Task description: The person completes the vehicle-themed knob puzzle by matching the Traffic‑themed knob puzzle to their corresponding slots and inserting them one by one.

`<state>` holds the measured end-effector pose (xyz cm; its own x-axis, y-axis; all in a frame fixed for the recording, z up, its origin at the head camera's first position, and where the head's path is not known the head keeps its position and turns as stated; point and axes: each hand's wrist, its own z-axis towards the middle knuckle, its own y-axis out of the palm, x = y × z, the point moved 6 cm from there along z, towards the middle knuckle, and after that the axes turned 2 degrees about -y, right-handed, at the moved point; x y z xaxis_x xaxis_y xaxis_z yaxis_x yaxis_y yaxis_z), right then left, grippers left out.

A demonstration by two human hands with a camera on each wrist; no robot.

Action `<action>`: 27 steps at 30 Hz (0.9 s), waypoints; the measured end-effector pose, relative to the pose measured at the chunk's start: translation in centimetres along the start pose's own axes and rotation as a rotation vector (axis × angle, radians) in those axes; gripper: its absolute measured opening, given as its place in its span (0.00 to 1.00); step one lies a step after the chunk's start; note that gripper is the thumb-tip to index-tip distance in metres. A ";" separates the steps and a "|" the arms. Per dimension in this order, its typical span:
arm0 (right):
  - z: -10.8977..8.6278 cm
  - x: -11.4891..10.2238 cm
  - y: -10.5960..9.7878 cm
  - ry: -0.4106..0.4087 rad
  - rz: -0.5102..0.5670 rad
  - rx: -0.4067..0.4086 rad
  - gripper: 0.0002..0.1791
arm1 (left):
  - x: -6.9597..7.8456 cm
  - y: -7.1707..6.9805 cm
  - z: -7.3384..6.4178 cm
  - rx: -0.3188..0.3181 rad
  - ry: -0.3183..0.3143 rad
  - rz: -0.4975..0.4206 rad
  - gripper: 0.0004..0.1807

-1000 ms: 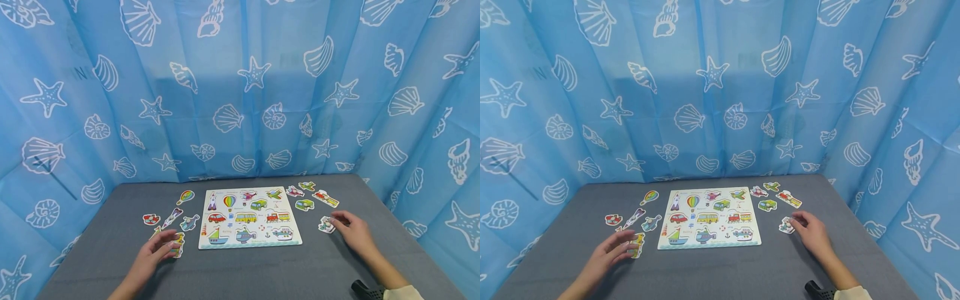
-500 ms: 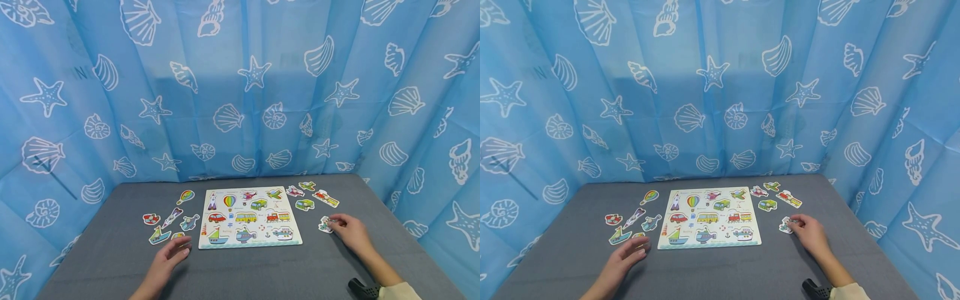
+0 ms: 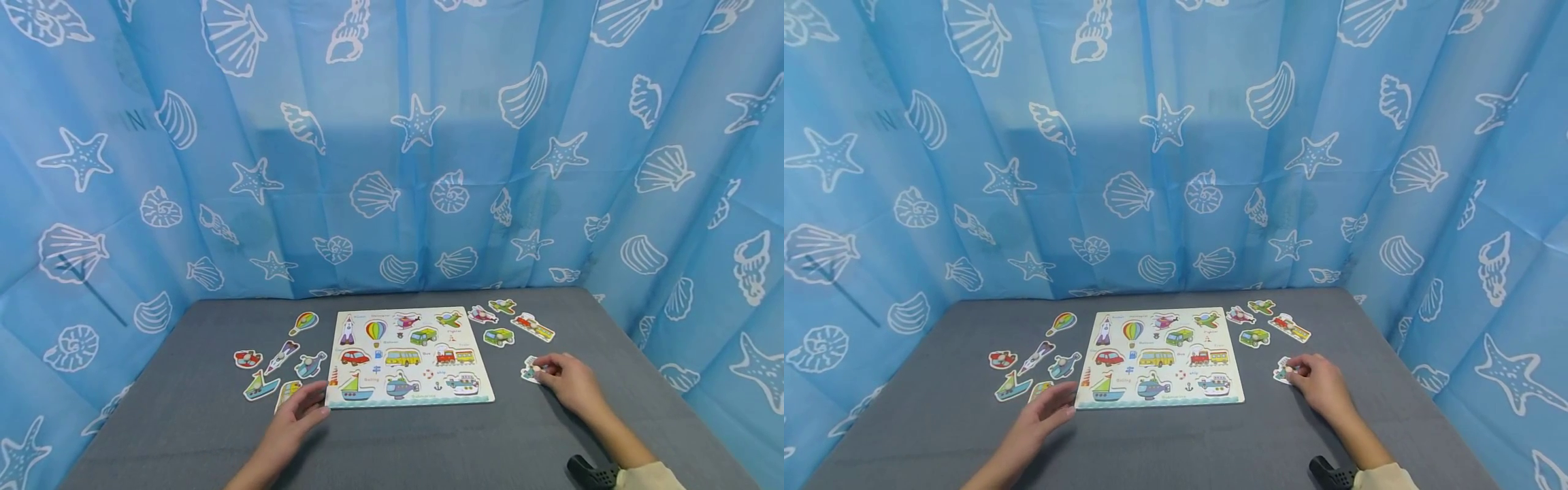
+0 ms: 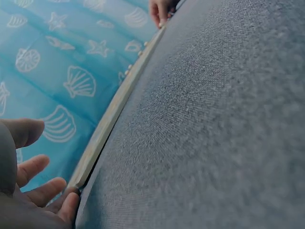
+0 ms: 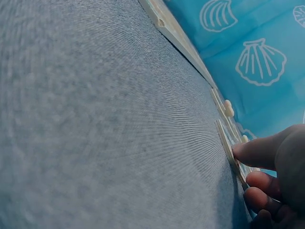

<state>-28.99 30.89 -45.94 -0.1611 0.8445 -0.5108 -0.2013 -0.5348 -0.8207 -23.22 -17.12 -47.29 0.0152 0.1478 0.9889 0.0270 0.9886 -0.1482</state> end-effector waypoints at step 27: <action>-0.1 -0.5 -0.1 -0.033 0.001 0.017 0.06 | 0.2 0.9 3.4 -0.093 0.168 0.675 0.36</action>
<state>-28.80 30.55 -45.63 -0.1933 0.8428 -0.5024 -0.2180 -0.5361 -0.8155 -26.56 -16.05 -47.17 0.2133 0.7148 0.6660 0.0426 0.6743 -0.7373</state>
